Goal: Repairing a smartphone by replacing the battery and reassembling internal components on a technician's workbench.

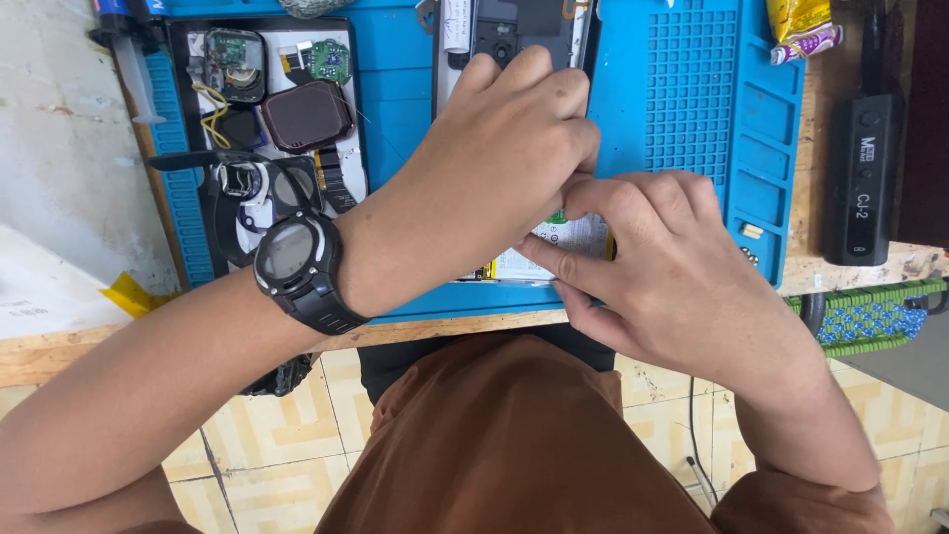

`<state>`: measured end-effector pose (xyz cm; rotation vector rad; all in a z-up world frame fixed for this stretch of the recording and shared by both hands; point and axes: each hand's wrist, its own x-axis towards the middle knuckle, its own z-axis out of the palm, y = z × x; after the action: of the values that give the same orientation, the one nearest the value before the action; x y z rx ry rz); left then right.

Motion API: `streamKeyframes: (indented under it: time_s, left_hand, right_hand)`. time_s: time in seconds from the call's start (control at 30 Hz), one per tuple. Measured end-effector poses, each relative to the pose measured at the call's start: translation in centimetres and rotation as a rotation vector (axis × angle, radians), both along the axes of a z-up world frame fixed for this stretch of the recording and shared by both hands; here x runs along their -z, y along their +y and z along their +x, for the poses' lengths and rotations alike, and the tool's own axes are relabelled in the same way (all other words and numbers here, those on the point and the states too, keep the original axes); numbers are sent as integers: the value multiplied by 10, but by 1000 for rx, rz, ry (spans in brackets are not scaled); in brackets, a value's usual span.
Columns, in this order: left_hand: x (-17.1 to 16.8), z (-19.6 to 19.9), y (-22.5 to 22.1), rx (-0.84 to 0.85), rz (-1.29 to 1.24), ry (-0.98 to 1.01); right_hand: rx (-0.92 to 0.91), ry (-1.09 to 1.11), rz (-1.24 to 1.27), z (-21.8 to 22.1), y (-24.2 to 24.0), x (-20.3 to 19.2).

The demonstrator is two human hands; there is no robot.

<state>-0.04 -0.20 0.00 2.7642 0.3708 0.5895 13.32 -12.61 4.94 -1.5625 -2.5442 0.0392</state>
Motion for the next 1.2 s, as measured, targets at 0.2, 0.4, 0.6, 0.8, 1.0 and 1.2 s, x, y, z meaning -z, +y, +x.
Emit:
streamKeyframes:
  time_s: [0.2, 0.4, 0.6, 0.8, 1.0, 1.2]
  left_hand:
    - [-2, 0, 0, 14, -4, 24]
    - [0, 2, 0, 5, -13, 13]
    - [2, 1, 0, -7, 42, 0]
    - [-2, 0, 0, -1, -1, 8]
    - [-23, -13, -8, -3, -24, -8]
    - [-57, -50, -49, -113, 202, 47]
  right_hand:
    - [-1, 21, -26, 0, -1, -1]
    - [3, 61, -21, -1, -4, 1]
    - [21, 90, -16, 3, -13, 5]
    - [20, 142, -15, 7, -18, 2]
    - [66, 216, -17, 11, -29, 5]
    - [160, 274, -18, 23, -37, 7]
